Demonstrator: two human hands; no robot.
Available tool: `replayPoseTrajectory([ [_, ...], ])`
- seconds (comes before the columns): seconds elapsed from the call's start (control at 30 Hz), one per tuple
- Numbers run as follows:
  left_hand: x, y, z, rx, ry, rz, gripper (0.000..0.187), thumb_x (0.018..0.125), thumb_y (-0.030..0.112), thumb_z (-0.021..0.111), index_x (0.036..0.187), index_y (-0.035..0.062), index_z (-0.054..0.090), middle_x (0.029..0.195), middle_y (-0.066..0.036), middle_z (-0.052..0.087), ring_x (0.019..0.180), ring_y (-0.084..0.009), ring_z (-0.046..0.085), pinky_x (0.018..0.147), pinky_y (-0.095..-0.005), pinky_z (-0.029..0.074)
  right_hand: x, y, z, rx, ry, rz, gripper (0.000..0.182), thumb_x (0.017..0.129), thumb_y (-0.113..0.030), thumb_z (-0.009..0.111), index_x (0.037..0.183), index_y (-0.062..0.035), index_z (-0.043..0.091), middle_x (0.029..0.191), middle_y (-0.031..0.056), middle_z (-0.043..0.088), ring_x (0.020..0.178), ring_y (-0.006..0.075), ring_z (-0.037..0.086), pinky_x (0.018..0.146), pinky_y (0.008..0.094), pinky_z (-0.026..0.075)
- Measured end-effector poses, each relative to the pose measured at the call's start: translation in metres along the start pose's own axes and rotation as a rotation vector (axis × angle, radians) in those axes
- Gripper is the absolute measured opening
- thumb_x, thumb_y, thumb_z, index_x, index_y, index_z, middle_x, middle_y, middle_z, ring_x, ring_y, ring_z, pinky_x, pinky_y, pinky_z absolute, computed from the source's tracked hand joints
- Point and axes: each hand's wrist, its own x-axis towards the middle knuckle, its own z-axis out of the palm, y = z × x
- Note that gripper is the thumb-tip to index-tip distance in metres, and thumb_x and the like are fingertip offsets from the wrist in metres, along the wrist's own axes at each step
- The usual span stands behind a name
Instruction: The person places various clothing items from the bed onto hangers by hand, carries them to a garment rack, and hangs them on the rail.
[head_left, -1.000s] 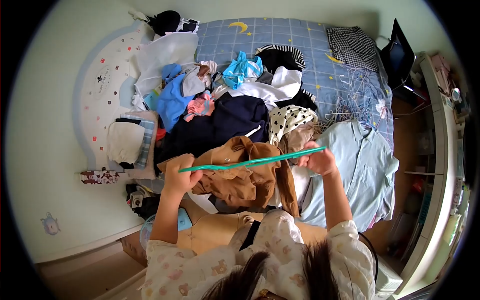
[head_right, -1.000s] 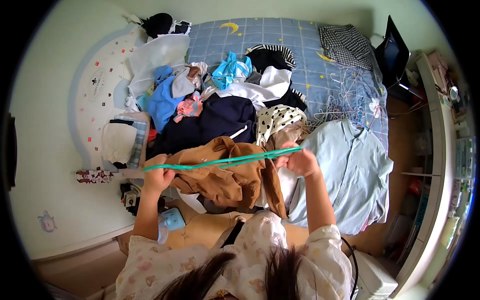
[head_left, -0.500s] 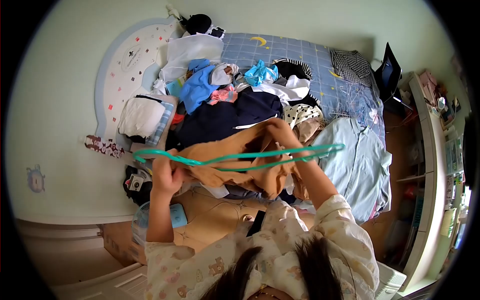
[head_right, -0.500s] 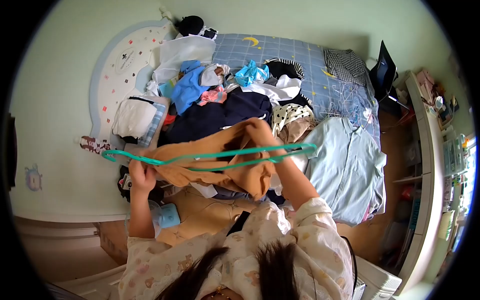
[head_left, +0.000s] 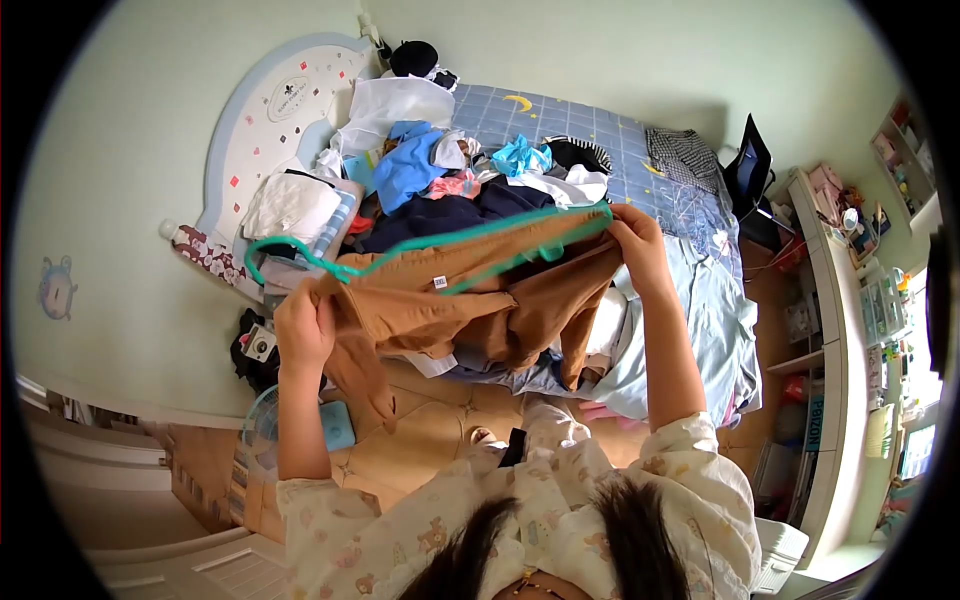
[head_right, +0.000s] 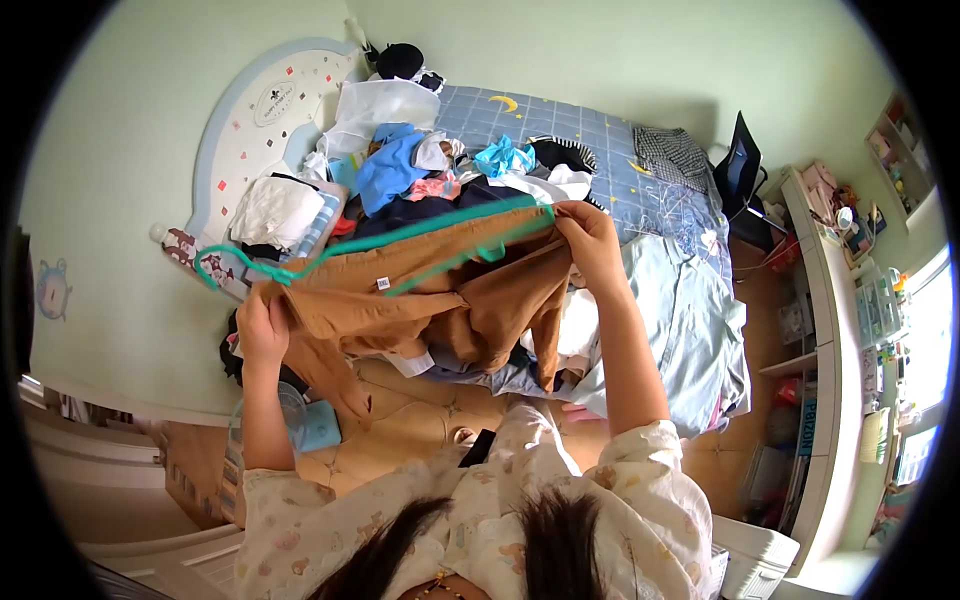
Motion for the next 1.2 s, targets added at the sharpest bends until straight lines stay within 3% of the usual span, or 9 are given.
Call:
replayPoseTrajectory([
  [0.07,-0.004,0.007,-0.008,0.005,0.019,-0.106,0.011,0.083,0.007,0.056,0.089,-0.0011,0.052,0.070,-0.019,0.054,0.064,-0.0416,0.053,0.054,-0.0445,0.042,-0.010,-0.003,0.001,-0.027,-0.009,-0.009,0.020,0.086,-0.003,0.052,0.101,0.0056,0.061,0.089,0.0042,0.065,0.081,0.0083,0.058,0.073,0.0214,0.046],
  [0.33,-0.019,0.023,-0.031,0.114,0.013,-0.023,0.014,0.083,0.011,0.060,0.084,0.0019,0.050,0.069,-0.017,0.053,0.065,-0.0391,0.053,0.055,-0.0439,0.043,-0.044,-0.047,0.015,-0.034,0.028,-0.048,0.023,0.083,0.000,0.050,0.101,0.0051,0.062,0.088,0.0050,0.066,0.080,0.0090,0.059,0.072,0.0218,0.047],
  [0.53,-0.009,0.055,-0.035,0.068,-0.044,0.018,0.016,0.082,0.012,0.062,0.082,0.0036,0.049,0.068,-0.013,0.054,0.062,-0.0359,0.055,0.053,-0.0408,0.044,-0.040,-0.071,0.008,-0.339,0.224,-0.360,0.022,0.082,0.001,0.048,0.097,0.0043,0.064,0.083,0.0067,0.066,0.075,0.0099,0.059,0.070,0.0228,0.047],
  [0.7,0.007,0.070,-0.037,0.054,-0.088,0.087,0.014,0.084,0.012,0.061,0.083,0.0047,0.049,0.068,-0.012,0.056,0.062,-0.0342,0.057,0.051,-0.0409,0.045,-0.041,-0.102,-0.002,-0.426,0.270,-0.393,0.023,0.084,0.001,0.047,0.098,0.0031,0.065,0.085,0.0072,0.066,0.078,0.0096,0.059,0.071,0.0222,0.046],
  [0.83,0.018,0.085,-0.025,0.063,-0.152,0.031,0.015,0.087,0.015,0.058,0.082,0.0053,0.048,0.067,-0.014,0.056,0.062,-0.0344,0.058,0.051,-0.0422,0.044,-0.069,-0.138,0.011,-0.315,0.132,-0.375,0.027,0.085,0.000,0.046,0.107,0.0027,0.061,0.091,0.0058,0.065,0.077,0.0082,0.058,0.068,0.0197,0.044],
  [0.97,0.031,0.110,-0.009,0.104,-0.284,-0.017,0.023,0.093,0.021,0.052,0.079,0.0041,0.046,0.068,-0.017,0.057,0.063,-0.0374,0.057,0.051,-0.0447,0.044,-0.103,-0.166,0.037,0.176,-0.191,-0.320,0.032,0.090,-0.002,0.046,0.121,0.0029,0.049,0.092,0.0052,0.062,0.068,0.0050,0.054,0.053,0.0175,0.041],
  [1.07,0.048,0.101,-0.008,0.009,-0.066,-0.080,0.021,0.094,0.020,0.050,0.082,0.0032,0.047,0.068,-0.019,0.056,0.063,-0.0405,0.056,0.052,-0.0470,0.043,-0.113,-0.164,0.020,-0.169,-0.368,-0.298,0.027,0.090,-0.010,0.055,0.115,0.0004,0.054,0.082,0.0040,0.062,0.063,0.0062,0.055,0.051,0.0208,0.042],
  [1.1,0.053,0.097,-0.014,-0.045,-0.047,-0.111,0.019,0.093,0.019,0.051,0.085,0.0023,0.049,0.068,-0.021,0.057,0.064,-0.0424,0.055,0.053,-0.0484,0.041,-0.123,-0.188,0.010,-0.710,-0.393,-0.142,0.024,0.087,-0.016,0.063,0.106,-0.0024,0.060,0.070,0.0041,0.062,0.059,0.0094,0.057,0.052,0.0235,0.044],
  [1.2,0.067,0.093,-0.025,-0.112,-0.009,-0.073,0.016,0.092,0.017,0.053,0.092,0.0010,0.052,0.069,-0.022,0.058,0.065,-0.0417,0.056,0.053,-0.0462,0.042,-0.120,-0.179,-0.012,-1.010,-0.003,-0.373,0.019,0.082,-0.015,0.067,0.096,-0.0025,0.065,0.068,0.0079,0.064,0.061,0.0184,0.062,0.058,0.0294,0.048],
])
